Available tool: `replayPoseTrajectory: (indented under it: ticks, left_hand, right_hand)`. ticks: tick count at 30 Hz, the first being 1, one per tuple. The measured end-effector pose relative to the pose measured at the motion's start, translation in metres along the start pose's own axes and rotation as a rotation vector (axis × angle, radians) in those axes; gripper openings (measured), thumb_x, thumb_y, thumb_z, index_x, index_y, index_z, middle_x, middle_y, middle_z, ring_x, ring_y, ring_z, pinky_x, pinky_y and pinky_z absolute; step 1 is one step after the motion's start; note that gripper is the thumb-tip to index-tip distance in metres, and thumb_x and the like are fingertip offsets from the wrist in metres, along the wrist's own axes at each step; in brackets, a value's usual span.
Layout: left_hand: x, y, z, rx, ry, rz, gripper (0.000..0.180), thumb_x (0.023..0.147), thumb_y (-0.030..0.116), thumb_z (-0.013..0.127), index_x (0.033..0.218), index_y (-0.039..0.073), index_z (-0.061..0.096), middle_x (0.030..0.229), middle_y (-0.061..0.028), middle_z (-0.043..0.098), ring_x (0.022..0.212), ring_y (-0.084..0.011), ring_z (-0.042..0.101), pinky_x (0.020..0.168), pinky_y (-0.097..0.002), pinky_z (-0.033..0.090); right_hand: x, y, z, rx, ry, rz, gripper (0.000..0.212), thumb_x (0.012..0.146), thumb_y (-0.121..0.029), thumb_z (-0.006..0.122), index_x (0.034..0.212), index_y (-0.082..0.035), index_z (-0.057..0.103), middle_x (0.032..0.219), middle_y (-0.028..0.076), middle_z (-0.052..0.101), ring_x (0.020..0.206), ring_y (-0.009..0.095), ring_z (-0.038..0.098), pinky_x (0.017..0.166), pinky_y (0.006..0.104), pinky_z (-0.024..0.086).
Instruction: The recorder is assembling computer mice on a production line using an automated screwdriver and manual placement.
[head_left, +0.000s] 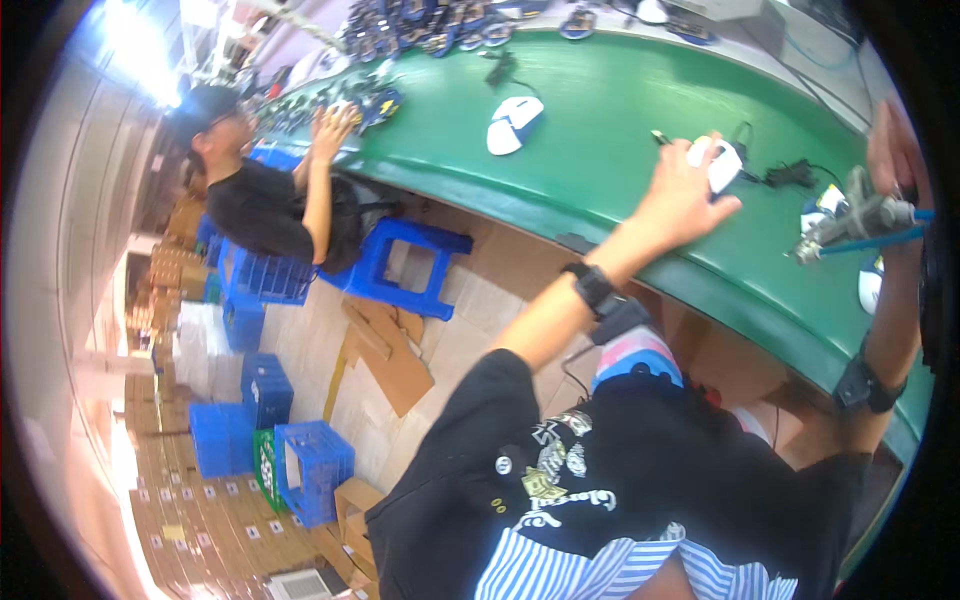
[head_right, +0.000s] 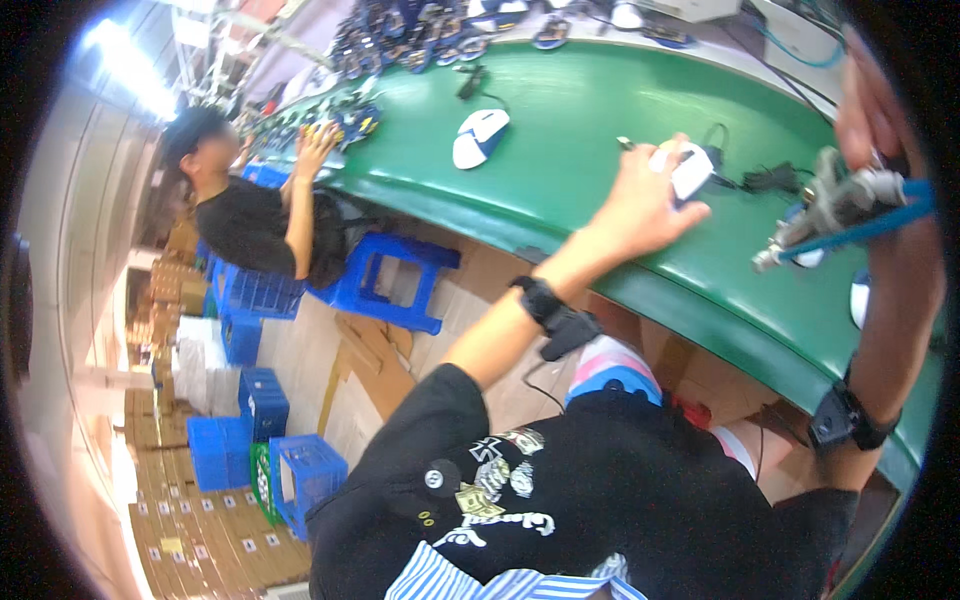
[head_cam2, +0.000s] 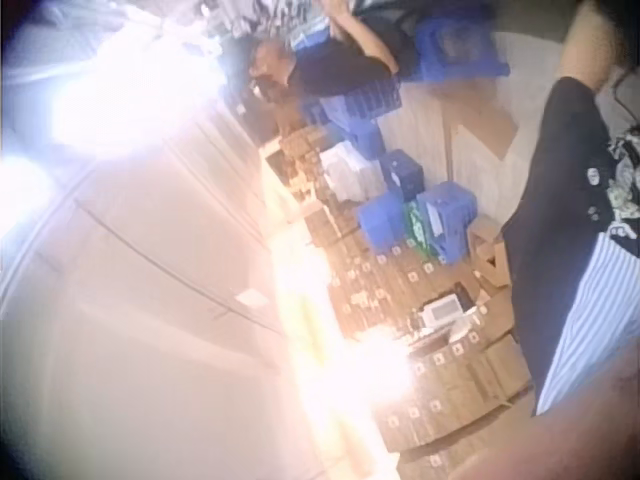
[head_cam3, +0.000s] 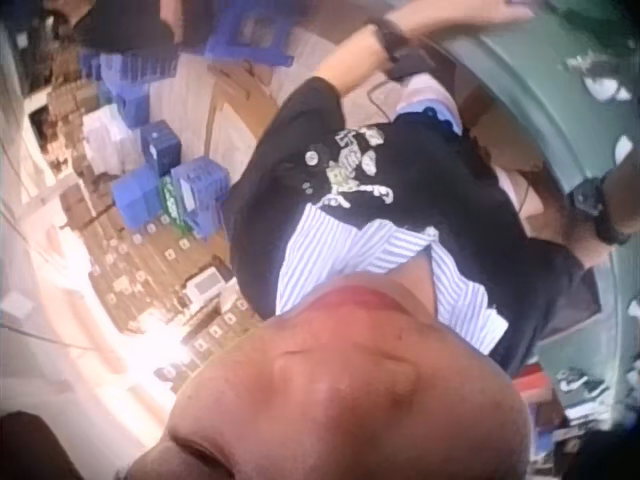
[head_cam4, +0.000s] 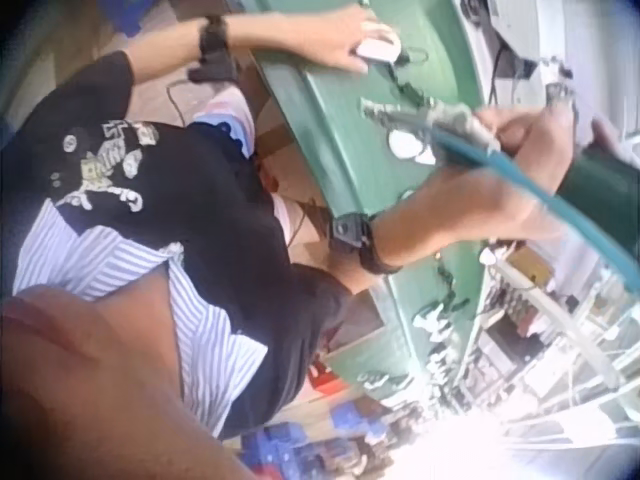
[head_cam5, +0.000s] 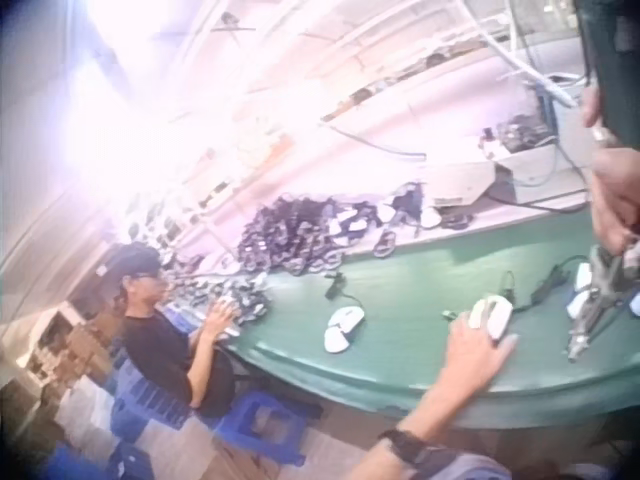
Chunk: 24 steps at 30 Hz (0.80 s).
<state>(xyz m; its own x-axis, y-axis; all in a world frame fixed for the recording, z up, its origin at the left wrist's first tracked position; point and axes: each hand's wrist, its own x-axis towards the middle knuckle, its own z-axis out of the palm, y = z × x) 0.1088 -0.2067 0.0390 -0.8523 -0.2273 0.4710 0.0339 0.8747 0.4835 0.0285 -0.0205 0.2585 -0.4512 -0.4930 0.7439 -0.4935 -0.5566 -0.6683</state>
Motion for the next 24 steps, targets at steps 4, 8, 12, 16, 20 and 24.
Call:
replayPoseTrajectory:
  ticks: [4, 8, 12, 16, 20, 24]
  left_hand:
    - [0.015, -0.046, -0.052, 0.207, 0.209, 0.032, 0.076, 0.082, 0.032, 0.077, 0.138, -0.003, 0.040, 0.119, -0.0256, 0.051, 0.114, -0.0397, 0.047, 0.101, -0.0476, 0.038]
    - [0.009, -0.129, -0.120, 0.646, 0.191, -0.114, 0.084, 0.080, 0.044, 0.077, 0.146, 0.012, 0.037, 0.123, -0.0299, 0.048, 0.112, -0.0434, 0.049, 0.098, -0.0523, 0.042]
    - [-0.001, -0.185, -0.139, 0.694, -0.143, -0.423, 0.080, 0.082, 0.051, 0.074, 0.148, 0.023, 0.040, 0.125, -0.0298, 0.050, 0.112, -0.0475, 0.052, 0.098, -0.0559, 0.042]
    - [0.007, -0.222, -0.153, 0.580, -0.341, -0.360, 0.073, 0.085, 0.053, 0.069, 0.147, 0.022, 0.043, 0.122, -0.0313, 0.055, 0.115, -0.0496, 0.053, 0.098, -0.0550, 0.045]
    - [0.023, -0.221, -0.172, 0.586, -0.524, -0.453, 0.068, 0.087, 0.047, 0.068, 0.146, 0.024, 0.043, 0.118, -0.0350, 0.056, 0.108, -0.0525, 0.057, 0.097, -0.0529, 0.047]
    - [0.036, -0.220, -0.197, 0.425, -0.603, -0.464, 0.061, 0.084, 0.036, 0.065, 0.140, 0.018, 0.049, 0.118, -0.0272, 0.065, 0.109, -0.0398, 0.064, 0.096, -0.0432, 0.050]
  right_hand:
    - [-0.022, 0.025, -0.047, -0.373, -0.086, -0.229, 0.021, 0.096, -0.013, 0.052, 0.111, 0.001, 0.058, 0.066, 0.001, 0.047, 0.054, 0.007, 0.042, 0.052, 0.0205, 0.033]
    - [-0.021, 0.018, -0.066, -0.413, 0.021, 0.078, 0.029, 0.100, -0.019, 0.052, 0.120, 0.002, 0.058, 0.064, -0.001, 0.045, 0.055, 0.006, 0.041, 0.058, 0.0199, 0.032]
    - [-0.027, 0.015, -0.039, -0.575, 0.299, 0.229, 0.033, 0.098, -0.021, 0.057, 0.122, 0.001, 0.058, 0.059, 0.000, 0.044, 0.053, 0.006, 0.040, 0.059, 0.0201, 0.033]
    - [-0.030, 0.025, -0.057, -0.582, 0.442, 0.278, 0.031, 0.096, -0.020, 0.059, 0.119, 0.001, 0.059, 0.060, 0.001, 0.047, 0.052, 0.007, 0.044, 0.058, 0.0199, 0.036]
    - [-0.032, 0.016, -0.047, -0.654, 0.377, 0.230, 0.027, 0.094, -0.013, 0.061, 0.116, 0.001, 0.058, 0.061, 0.000, 0.048, 0.049, 0.007, 0.046, 0.052, 0.0199, 0.035]
    - [-0.038, -0.004, -0.027, -0.491, 0.277, 0.104, 0.029, 0.089, -0.008, 0.063, 0.114, 0.003, 0.057, 0.061, 0.002, 0.052, 0.047, 0.007, 0.047, 0.047, 0.0197, 0.031]
